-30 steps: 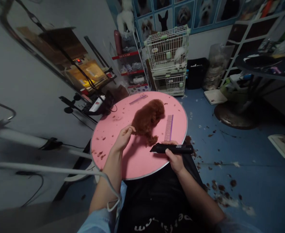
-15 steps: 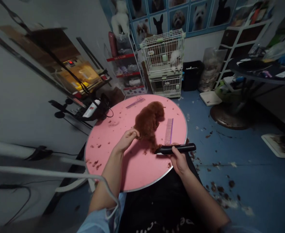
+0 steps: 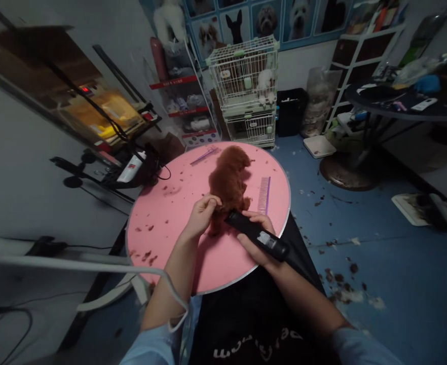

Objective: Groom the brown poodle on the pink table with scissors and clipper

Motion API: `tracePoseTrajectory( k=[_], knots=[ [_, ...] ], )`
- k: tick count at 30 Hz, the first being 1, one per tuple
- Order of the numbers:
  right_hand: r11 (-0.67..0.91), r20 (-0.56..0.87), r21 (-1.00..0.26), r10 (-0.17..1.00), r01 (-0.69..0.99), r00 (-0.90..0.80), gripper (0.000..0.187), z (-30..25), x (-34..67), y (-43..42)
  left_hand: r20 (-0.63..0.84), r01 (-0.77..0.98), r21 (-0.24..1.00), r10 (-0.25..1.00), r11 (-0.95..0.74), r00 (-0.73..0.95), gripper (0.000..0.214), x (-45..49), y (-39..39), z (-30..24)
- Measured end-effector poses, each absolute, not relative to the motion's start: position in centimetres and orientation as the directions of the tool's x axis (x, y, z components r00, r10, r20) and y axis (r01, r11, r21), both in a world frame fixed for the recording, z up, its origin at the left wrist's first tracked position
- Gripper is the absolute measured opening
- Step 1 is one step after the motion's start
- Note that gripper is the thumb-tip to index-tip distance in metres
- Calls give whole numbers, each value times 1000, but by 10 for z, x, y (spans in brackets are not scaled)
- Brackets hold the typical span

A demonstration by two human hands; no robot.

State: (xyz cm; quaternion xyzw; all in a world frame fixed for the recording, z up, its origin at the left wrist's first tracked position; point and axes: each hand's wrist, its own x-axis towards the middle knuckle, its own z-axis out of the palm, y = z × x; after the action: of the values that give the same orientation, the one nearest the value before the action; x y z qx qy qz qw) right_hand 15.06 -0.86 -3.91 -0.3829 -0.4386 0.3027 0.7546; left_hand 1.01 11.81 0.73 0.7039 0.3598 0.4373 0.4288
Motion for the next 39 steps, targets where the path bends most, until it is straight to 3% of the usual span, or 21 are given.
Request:
tracePoseTrajectory(
  k=[4, 8, 11, 16, 20, 23, 28, 30, 34, 39],
  knots=[
    [460, 393, -885, 822, -74, 413, 35, -52, 141, -6, 287, 149, 923, 893, -354, 347, 39, 14, 112, 13],
    [541, 425, -828, 778, -149, 463, 36, -53, 145, -12, 270, 155, 929, 903, -335, 334, 36, 18, 105, 18],
    [523, 430, -837, 809, -158, 400, 36, -48, 150, -7, 268, 159, 931, 913, -328, 308, 35, 19, 103, 19],
    [512, 441, -852, 813, -107, 379, 31, -47, 159, -5, 239, 142, 949, 935, -283, 263, 34, 20, 101, 19],
    [581, 555, -813, 759, 29, 340, 34, -51, 162, -6, 206, 135, 960, 945, -245, 255, 31, 21, 98, 23],
    [640, 683, -730, 692, 240, 232, 38, -61, 160, -2, 197, 120, 965, 950, -231, 243, 29, 21, 97, 29],
    [785, 901, -428, 407, 448, 148, 32, -77, 153, -5, 149, 154, 968, 949, -197, 277, 30, 19, 96, 36],
    [806, 891, -429, 451, 407, 46, 25, -76, 153, -5, 145, 157, 968, 946, -197, 291, 31, 19, 96, 38],
    [724, 770, -591, 638, 357, -20, 12, -73, 150, -3, 140, 145, 972, 950, -186, 278, 31, 19, 96, 40],
    [767, 763, -540, 620, 346, -183, 5, -76, 142, -7, 133, 163, 970, 956, -180, 260, 30, 22, 96, 44]
  ],
)
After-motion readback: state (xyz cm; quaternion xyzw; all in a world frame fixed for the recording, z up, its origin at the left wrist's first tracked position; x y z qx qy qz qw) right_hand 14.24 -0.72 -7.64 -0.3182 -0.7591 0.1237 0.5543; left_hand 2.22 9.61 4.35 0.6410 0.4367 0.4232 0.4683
